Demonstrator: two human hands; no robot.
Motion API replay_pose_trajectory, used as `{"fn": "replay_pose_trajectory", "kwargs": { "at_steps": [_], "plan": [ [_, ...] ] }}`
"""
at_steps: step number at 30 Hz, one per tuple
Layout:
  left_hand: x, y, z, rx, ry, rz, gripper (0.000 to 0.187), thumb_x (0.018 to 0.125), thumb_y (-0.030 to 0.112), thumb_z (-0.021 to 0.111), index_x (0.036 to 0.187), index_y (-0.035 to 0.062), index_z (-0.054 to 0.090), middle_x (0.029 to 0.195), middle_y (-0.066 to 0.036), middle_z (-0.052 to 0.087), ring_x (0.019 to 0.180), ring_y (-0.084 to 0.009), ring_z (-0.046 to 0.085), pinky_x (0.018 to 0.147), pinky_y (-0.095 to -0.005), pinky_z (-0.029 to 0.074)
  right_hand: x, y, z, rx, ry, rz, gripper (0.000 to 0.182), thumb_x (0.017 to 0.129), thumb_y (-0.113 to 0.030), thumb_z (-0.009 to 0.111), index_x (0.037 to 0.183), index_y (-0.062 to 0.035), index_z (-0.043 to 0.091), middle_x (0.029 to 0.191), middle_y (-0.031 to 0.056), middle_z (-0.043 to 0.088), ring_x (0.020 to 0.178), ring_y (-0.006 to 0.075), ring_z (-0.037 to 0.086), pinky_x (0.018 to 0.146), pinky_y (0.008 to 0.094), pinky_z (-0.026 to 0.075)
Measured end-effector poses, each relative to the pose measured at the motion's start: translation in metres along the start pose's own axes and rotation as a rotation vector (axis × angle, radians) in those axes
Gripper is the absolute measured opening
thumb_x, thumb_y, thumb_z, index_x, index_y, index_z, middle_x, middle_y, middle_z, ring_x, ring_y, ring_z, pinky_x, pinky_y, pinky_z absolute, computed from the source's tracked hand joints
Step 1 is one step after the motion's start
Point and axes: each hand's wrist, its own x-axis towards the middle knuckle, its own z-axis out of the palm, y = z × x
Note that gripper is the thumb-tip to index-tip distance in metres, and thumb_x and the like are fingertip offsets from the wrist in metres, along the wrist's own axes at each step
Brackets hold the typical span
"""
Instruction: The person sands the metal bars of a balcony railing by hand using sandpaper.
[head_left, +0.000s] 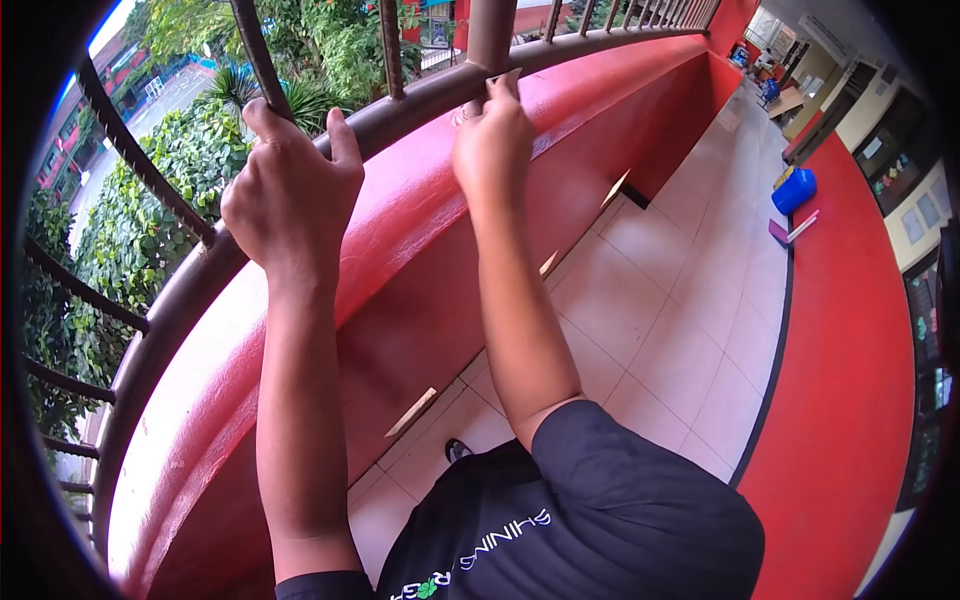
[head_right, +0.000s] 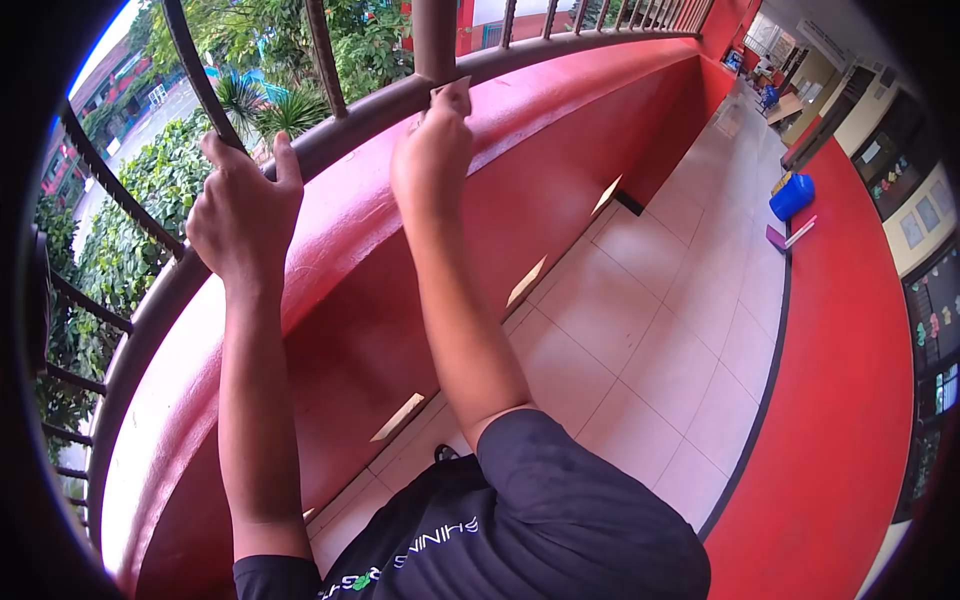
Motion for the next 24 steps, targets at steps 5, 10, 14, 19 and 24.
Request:
{"fn": "replay_pose_trajectory", "kwargs": {
  "at_steps": [5, 10, 14, 19, 24],
  "plan": [
    [-0.001, -0.002, 0.002, -0.04, 0.047, 0.016, 0.058, 0.093, 0.048, 0.069, 0.117, -0.0041, 0.059, 0.065, -0.015, 0.073, 0.061, -0.0318, 0.076, 0.057, -0.0426, 0.061, 0.014, 0.003, 0.008, 0.0, 0.011, 0.159, 0.024, 0.094, -0.005, 0.061, 0.115, 0.0031, 0.07, 0.104, 0.0296, 0.075, 0.103, 0.0489, 0.071, 0.09, 0.0535, 0.056],
    [-0.002, -0.003, 0.006, -0.051, 0.069, 0.026, 0.056, 0.092, 0.045, 0.07, 0.116, -0.0049, 0.06, 0.065, -0.015, 0.073, 0.059, -0.0323, 0.075, 0.056, -0.0409, 0.061, 0.019, -0.006, -0.002, -0.063, -0.135, 0.161, 0.046, 0.093, 0.0, 0.057, 0.138, 0.0098, 0.06, 0.107, 0.0398, 0.07, 0.107, 0.0521, 0.069, 0.094, 0.0569, 0.056],
    [-0.001, -0.003, 0.004, -0.082, 0.035, 0.008, 0.054, 0.092, 0.044, 0.07, 0.115, -0.0046, 0.06, 0.065, -0.016, 0.073, 0.061, -0.0329, 0.076, 0.059, -0.0423, 0.061, -0.004, -0.011, 0.013, -0.138, 0.004, -0.006, 0.041, 0.092, 0.001, 0.055, 0.129, 0.0165, 0.061, 0.107, 0.0417, 0.07, 0.106, 0.0522, 0.07, 0.094, 0.0569, 0.057],
    [-0.001, -0.005, 0.006, -0.089, 0.081, 0.035, 0.054, 0.092, 0.043, 0.07, 0.116, -0.0046, 0.06, 0.064, -0.015, 0.073, 0.06, -0.0318, 0.076, 0.059, -0.0426, 0.061, 0.011, -0.01, 0.008, -0.132, -0.125, 0.157, 0.055, 0.092, 0.001, 0.053, 0.144, 0.0185, 0.048, 0.112, 0.0417, 0.069, 0.106, 0.0525, 0.07, 0.096, 0.0573, 0.057],
    [-0.003, -0.005, 0.007, -0.079, 0.072, 0.03, 0.059, 0.092, 0.043, 0.07, 0.123, -0.0062, 0.061, 0.063, -0.014, 0.073, 0.056, -0.0296, 0.075, 0.057, -0.0407, 0.06, 0.014, -0.01, -0.005, -0.128, -0.133, 0.115, 0.039, 0.093, -0.002, 0.06, 0.13, 0.0132, 0.06, 0.099, 0.0365, 0.073, 0.1, 0.0507, 0.072, 0.09, 0.0556, 0.058]
  ]
}}
